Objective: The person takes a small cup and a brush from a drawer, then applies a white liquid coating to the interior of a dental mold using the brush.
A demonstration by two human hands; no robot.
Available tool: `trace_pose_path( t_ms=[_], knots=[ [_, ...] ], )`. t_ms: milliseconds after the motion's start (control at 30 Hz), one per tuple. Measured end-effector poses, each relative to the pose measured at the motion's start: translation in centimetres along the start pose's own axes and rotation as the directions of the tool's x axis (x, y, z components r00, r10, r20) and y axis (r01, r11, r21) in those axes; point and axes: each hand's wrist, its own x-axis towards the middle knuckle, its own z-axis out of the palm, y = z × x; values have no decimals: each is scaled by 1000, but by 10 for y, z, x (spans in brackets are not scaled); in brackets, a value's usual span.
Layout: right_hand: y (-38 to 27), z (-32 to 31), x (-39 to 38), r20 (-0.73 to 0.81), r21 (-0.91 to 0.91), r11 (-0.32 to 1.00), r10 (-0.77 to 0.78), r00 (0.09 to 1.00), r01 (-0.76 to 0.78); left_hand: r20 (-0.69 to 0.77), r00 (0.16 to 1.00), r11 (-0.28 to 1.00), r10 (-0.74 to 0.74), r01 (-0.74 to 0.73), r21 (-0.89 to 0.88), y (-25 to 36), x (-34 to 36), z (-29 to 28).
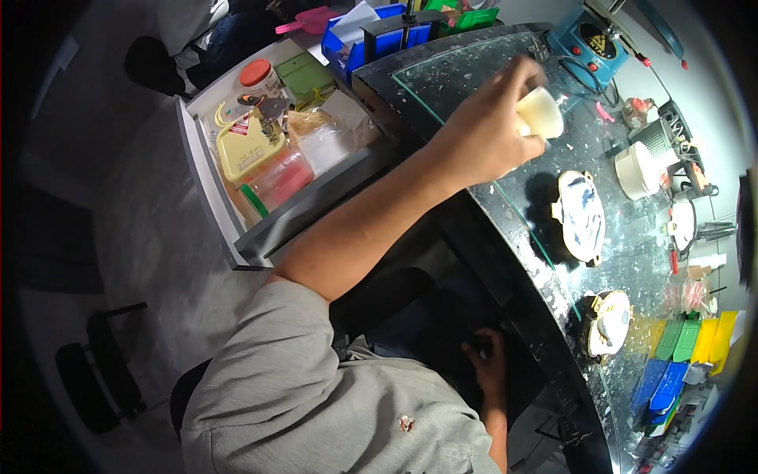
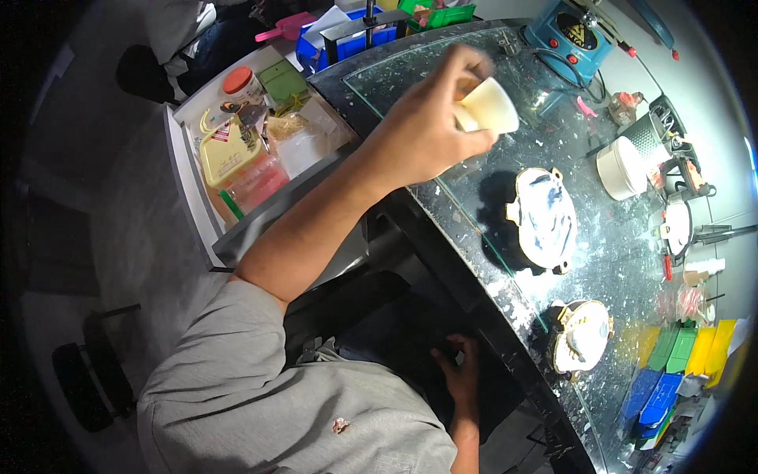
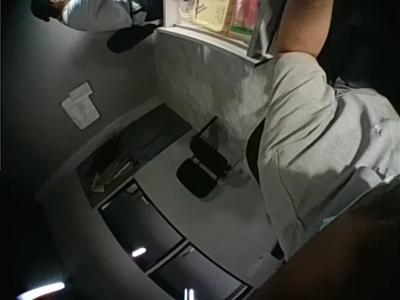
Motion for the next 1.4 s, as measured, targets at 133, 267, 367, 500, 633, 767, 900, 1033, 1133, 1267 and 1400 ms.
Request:
trace_pose_path(
  t_ms=[133, 267, 367, 500, 633, 767, 900, 1033, 1133, 1267, 1400],
  knots=[
    [-7, -2, -3, -9, -8, 1000, 10, 1000, -10, -147, 915, 915, 376, -341, 216, -15, 15, 18],
    [-3, -2, 0, -1, -9, 1000, 9, 1000, -9, -138, 962, 949, 237, -199, 244, -15, 3, 12],
    [0, 0, 0, 11, 38, 998, 46, 999, -47, -39, 971, 920, 236, -211, 329, -20, -7, 7],
    [1, -1, 4, 31, 46, 996, 71, 997, -72, -179, 883, 882, 435, -378, 282, -7, -20, -10],
    [-6, 0, 6, 16, 45, 998, 44, 999, -45, -436, 771, 867, 465, -299, 398, -36, -52, -77],
    [-2, -1, 7, 12, 55, 996, 65, 998, -65, -660, 723, 734, 205, 333, 592, -142, -109, -182],
    [-4, 0, 12, 37, 49, 998, 38, 999, -40, -723, 354, 87, -593, 921, 379, -238, -182, -290],
    [1, 2, 16, 43, 17, 999, 39, 998, -40, -672, 225, -33, -705, 937, 348, -297, -230, -325],
    [3, 3, 15, 47, 41, 997, 63, 997, -64, -666, 206, -12, -717, 952, 307, -319, -237, -336],
    [10, 1, 13, 58, 99, 989, 108, 993, -113, -689, 393, 448, -609, 887, 111, -325, -210, -330],
    [1, 2, 12, 45, 62, 998, 22, 999, -25, -643, 435, 498, -630, 862, 94, -316, -188, -381]
  ],
)
